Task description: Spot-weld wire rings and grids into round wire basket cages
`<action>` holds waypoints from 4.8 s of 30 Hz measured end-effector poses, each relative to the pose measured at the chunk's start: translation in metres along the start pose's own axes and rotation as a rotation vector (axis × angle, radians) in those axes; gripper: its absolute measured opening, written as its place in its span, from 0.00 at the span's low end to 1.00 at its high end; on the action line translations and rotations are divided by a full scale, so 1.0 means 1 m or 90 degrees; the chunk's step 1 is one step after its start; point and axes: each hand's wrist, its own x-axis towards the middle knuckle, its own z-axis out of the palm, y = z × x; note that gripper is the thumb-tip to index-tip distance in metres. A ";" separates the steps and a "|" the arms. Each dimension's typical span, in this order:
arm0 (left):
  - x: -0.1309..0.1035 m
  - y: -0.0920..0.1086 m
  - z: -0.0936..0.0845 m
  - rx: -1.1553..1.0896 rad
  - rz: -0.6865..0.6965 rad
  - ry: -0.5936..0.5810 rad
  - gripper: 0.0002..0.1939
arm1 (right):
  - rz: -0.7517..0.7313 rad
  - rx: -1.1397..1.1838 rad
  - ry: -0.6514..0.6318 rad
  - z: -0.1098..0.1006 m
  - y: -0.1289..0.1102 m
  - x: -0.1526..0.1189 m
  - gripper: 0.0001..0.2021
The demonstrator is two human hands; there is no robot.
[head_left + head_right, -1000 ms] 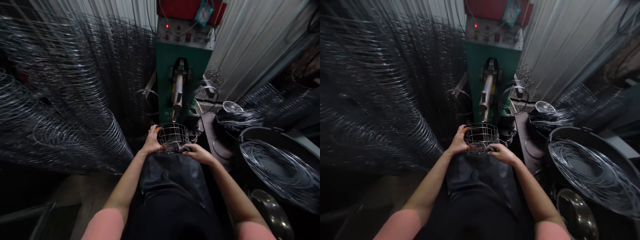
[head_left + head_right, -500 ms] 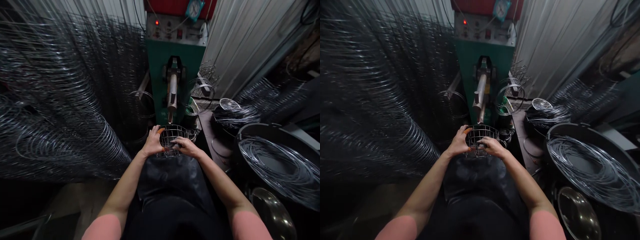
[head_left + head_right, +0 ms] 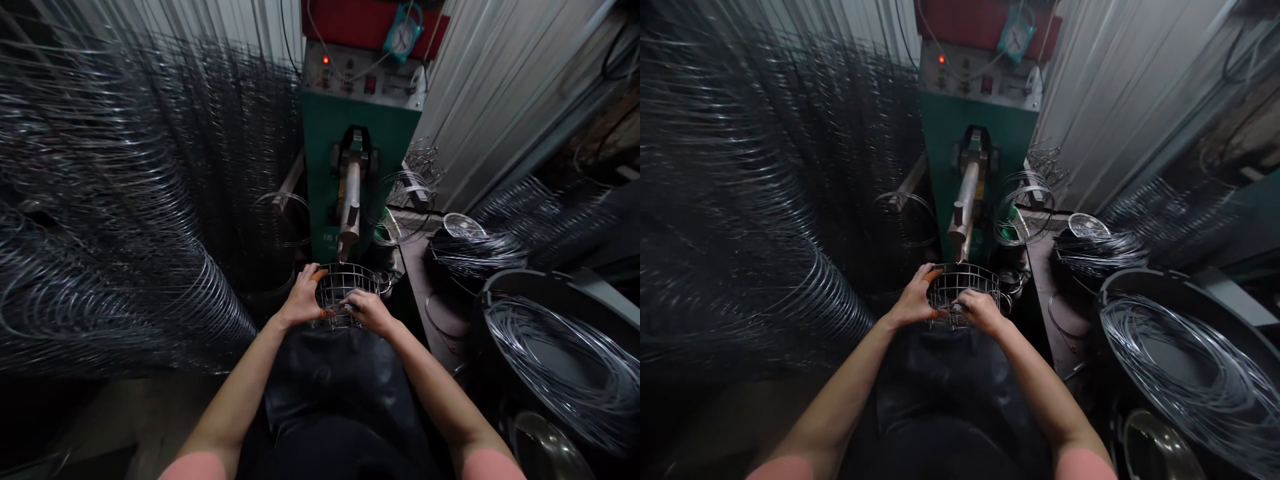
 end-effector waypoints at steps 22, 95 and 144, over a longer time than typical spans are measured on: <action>0.040 -0.009 0.000 0.002 -0.012 0.058 0.49 | 0.116 -0.077 0.084 0.000 0.020 0.028 0.05; 0.002 0.026 -0.020 0.118 0.069 -0.070 0.46 | 0.243 -0.116 -0.003 0.001 -0.026 0.008 0.09; 0.042 -0.005 -0.009 0.038 0.009 -0.013 0.46 | 0.117 -0.067 0.027 0.000 0.002 0.028 0.13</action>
